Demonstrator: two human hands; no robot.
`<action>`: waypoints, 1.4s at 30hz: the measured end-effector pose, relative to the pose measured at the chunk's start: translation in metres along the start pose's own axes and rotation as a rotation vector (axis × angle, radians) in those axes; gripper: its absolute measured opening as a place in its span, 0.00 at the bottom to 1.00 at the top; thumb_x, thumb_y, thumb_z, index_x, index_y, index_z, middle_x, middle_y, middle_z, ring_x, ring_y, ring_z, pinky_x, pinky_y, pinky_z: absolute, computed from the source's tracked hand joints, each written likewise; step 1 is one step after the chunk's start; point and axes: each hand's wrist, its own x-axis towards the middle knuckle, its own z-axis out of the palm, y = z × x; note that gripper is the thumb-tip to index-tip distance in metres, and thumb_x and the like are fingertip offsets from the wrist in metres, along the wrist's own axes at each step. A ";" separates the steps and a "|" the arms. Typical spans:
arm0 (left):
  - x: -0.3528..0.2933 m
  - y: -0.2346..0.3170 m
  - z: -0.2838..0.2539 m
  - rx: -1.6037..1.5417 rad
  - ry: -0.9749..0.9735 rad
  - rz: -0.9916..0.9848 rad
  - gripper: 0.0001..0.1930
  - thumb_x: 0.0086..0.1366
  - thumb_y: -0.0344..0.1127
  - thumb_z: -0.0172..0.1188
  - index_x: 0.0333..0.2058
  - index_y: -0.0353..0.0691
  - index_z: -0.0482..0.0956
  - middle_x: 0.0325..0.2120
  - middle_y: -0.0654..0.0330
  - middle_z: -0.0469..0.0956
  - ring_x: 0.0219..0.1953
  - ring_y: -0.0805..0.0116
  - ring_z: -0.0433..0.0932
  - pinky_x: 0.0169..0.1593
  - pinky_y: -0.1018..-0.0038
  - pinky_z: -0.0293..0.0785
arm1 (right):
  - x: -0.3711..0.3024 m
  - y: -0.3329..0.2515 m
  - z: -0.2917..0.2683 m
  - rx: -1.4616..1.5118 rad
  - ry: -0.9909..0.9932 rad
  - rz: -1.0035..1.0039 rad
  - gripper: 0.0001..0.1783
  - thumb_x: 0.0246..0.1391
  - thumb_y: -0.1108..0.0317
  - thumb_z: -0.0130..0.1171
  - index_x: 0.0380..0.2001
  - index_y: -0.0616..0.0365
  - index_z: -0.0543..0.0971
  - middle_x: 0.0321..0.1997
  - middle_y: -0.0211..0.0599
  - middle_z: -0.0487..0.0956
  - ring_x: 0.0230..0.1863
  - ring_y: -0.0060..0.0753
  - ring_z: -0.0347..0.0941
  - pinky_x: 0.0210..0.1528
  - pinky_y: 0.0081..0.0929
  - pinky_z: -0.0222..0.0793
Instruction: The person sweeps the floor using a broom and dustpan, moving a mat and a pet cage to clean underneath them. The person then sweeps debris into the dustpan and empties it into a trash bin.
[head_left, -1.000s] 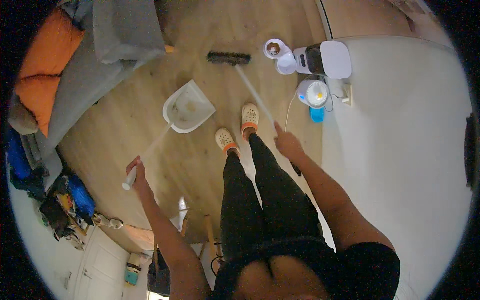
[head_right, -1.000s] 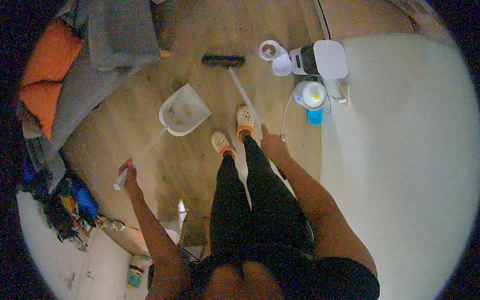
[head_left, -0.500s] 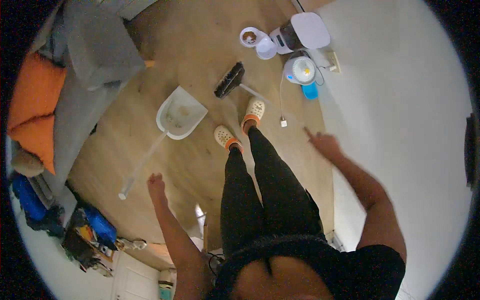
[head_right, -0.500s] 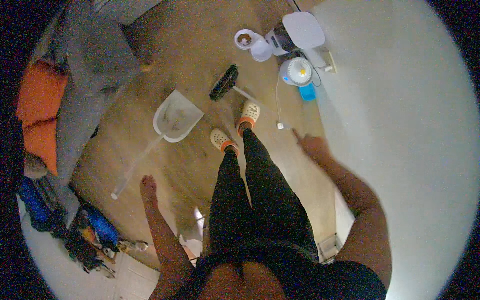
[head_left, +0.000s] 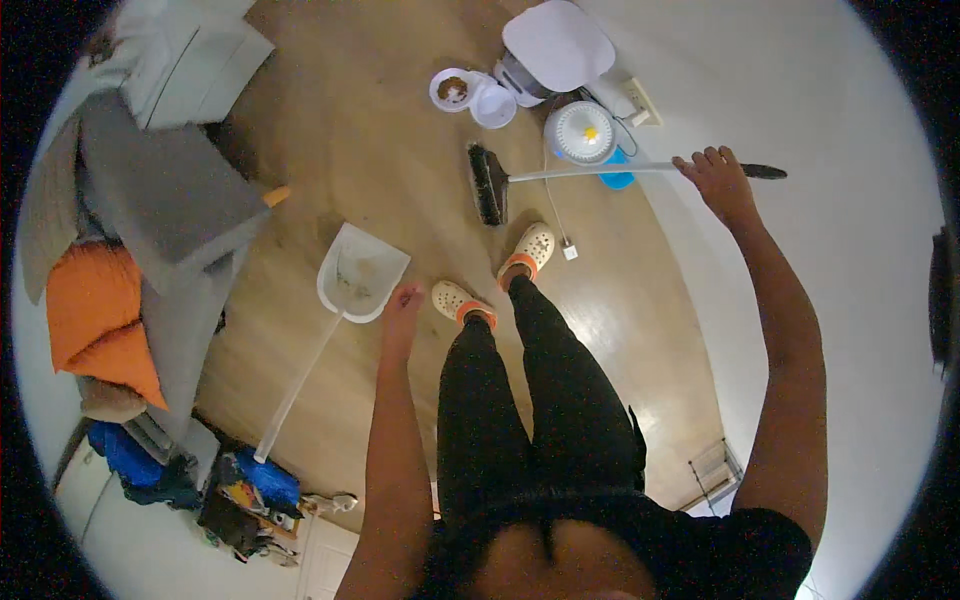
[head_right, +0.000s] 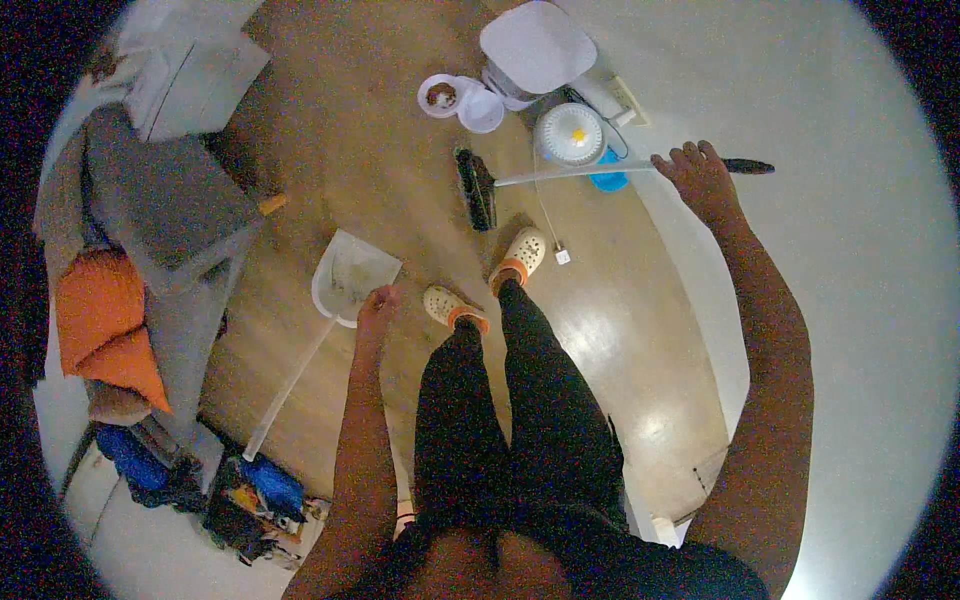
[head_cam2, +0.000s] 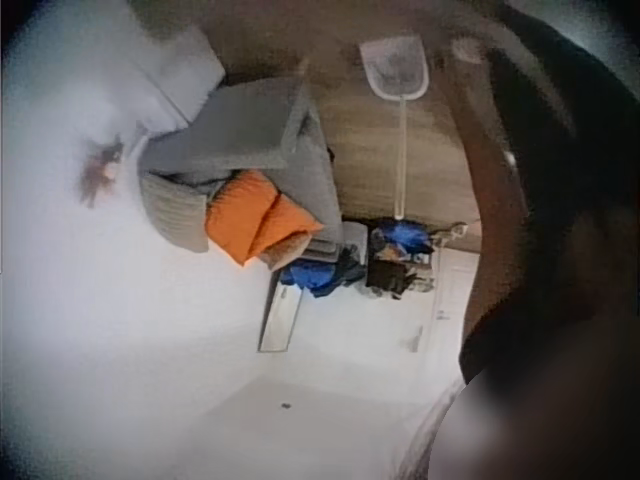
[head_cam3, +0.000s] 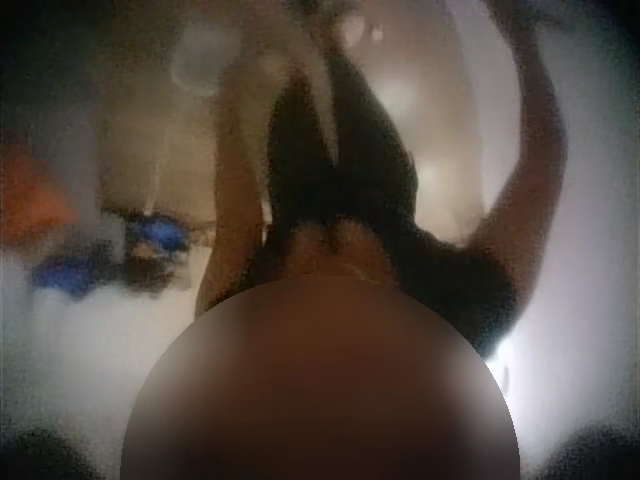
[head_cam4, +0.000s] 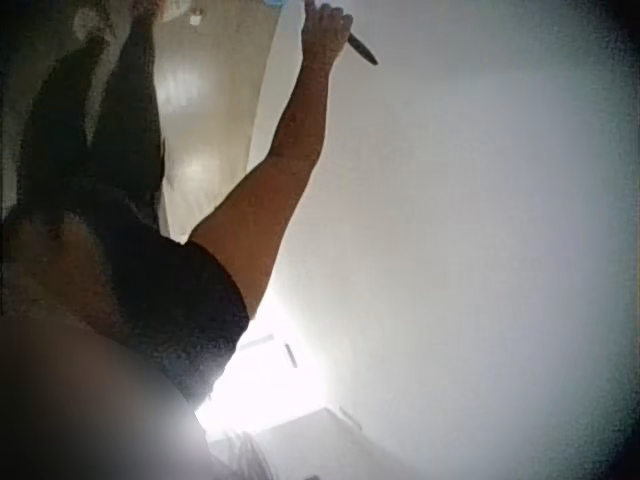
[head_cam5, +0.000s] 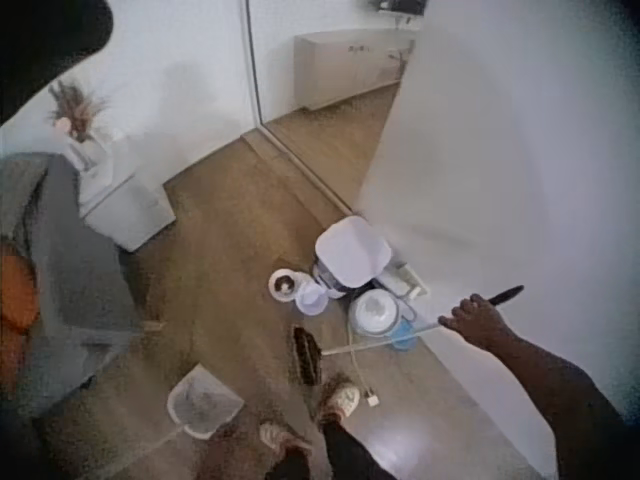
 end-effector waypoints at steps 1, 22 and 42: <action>0.010 0.008 0.014 -0.042 -0.023 0.035 0.11 0.57 0.38 0.53 0.35 0.37 0.73 0.29 0.65 0.71 0.34 0.77 0.67 0.41 0.80 0.63 | 0.000 0.004 0.006 0.005 0.088 0.009 0.19 0.45 0.71 0.47 0.44 0.46 0.69 0.36 0.32 0.71 0.43 0.33 0.65 0.50 0.33 0.58; 0.286 0.206 0.219 0.451 0.077 0.812 0.30 0.48 0.46 0.62 0.42 0.27 0.63 0.42 0.44 0.63 0.43 0.50 0.64 0.48 0.64 0.61 | 0.203 -0.073 0.122 1.401 0.344 1.243 0.22 0.52 0.51 0.47 0.31 0.64 0.70 0.21 0.37 0.73 0.20 0.28 0.72 0.27 0.25 0.68; 0.371 0.274 0.221 0.247 -0.158 0.575 0.37 0.48 0.44 0.62 0.51 0.34 0.54 0.44 0.53 0.65 0.46 0.62 0.66 0.44 0.69 0.67 | 0.254 -0.076 0.081 1.332 0.838 1.171 0.17 0.53 0.56 0.46 0.26 0.62 0.64 0.20 0.50 0.68 0.25 0.49 0.66 0.29 0.37 0.61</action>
